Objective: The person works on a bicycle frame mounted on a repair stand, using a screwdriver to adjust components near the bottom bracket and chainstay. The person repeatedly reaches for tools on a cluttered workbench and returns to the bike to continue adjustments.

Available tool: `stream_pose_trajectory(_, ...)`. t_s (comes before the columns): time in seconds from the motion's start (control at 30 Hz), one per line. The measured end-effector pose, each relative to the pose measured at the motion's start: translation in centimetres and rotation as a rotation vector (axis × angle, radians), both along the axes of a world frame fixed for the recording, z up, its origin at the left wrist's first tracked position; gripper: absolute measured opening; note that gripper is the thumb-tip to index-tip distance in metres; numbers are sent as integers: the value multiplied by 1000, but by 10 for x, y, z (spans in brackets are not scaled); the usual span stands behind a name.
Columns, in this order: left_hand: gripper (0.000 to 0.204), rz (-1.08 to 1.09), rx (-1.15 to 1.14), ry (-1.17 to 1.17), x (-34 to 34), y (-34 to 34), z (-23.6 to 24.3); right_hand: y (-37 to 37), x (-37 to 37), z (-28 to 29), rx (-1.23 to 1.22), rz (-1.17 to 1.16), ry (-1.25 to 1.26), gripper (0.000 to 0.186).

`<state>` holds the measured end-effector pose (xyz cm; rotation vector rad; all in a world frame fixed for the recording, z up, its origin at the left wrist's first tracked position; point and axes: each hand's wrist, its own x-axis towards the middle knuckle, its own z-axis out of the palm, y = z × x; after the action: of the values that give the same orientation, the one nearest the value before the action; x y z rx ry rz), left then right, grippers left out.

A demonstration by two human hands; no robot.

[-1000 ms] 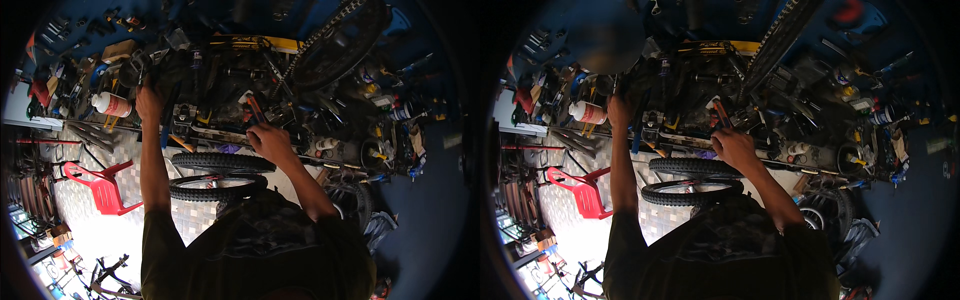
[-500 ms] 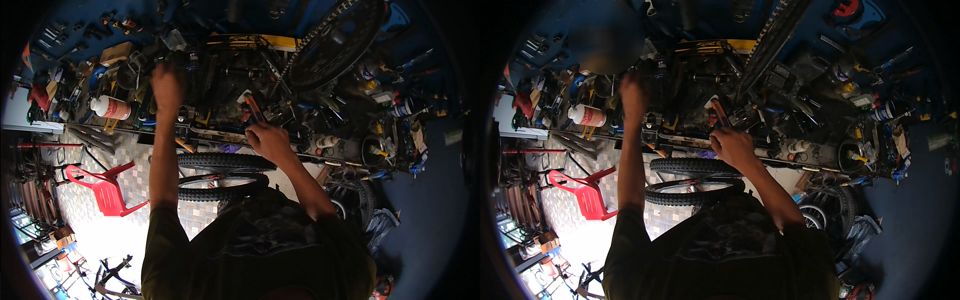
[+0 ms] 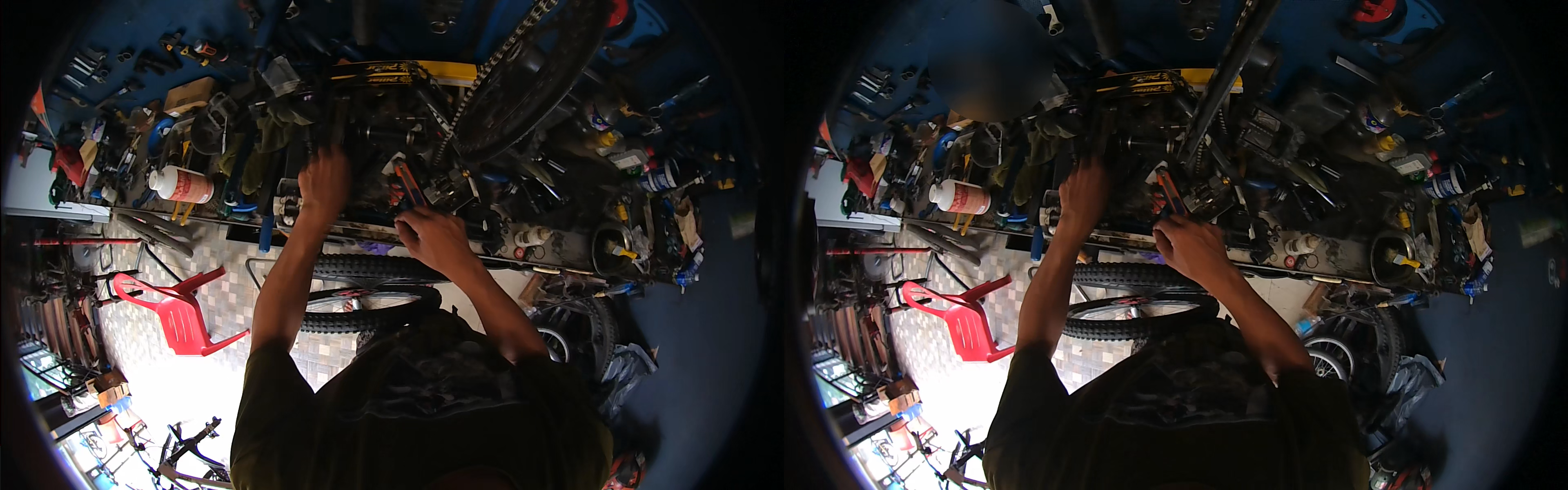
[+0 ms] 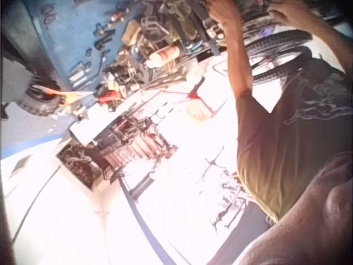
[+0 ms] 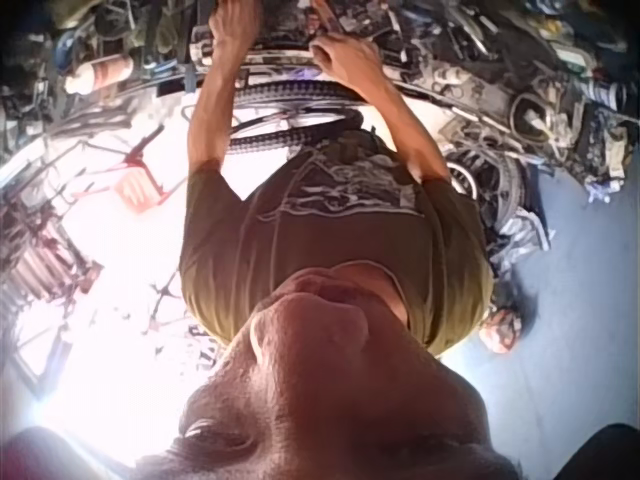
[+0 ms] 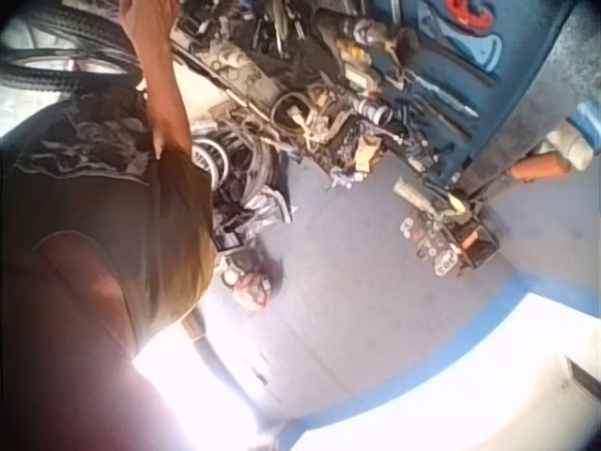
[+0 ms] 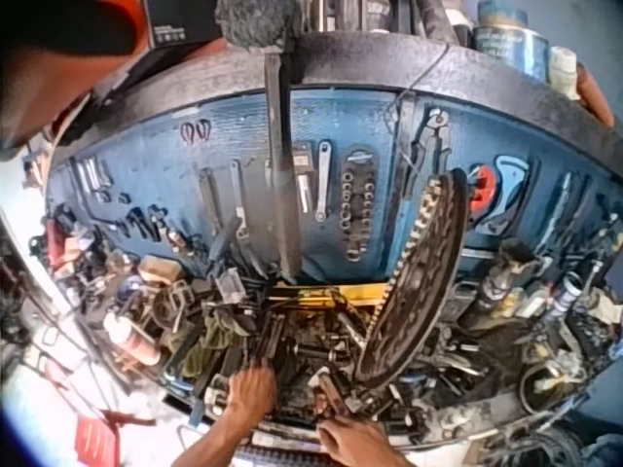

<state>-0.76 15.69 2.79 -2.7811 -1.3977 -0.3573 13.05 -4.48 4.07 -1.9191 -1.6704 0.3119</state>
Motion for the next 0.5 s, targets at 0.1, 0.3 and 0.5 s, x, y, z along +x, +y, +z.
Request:
stream_pose_trajectory(0.1,18,44,-166,77,-13,-29,33,-2,3,-2,0,4,13,12)
stream_pose_trajectory(0.3,26,91,-275,-15,-62,-64,42,0,1,-2,23,44,-26,12)
stream_pose_trajectory(0.5,36,224,-337,-358,-124,-97,41,12,13,7,-143,70,111,16)
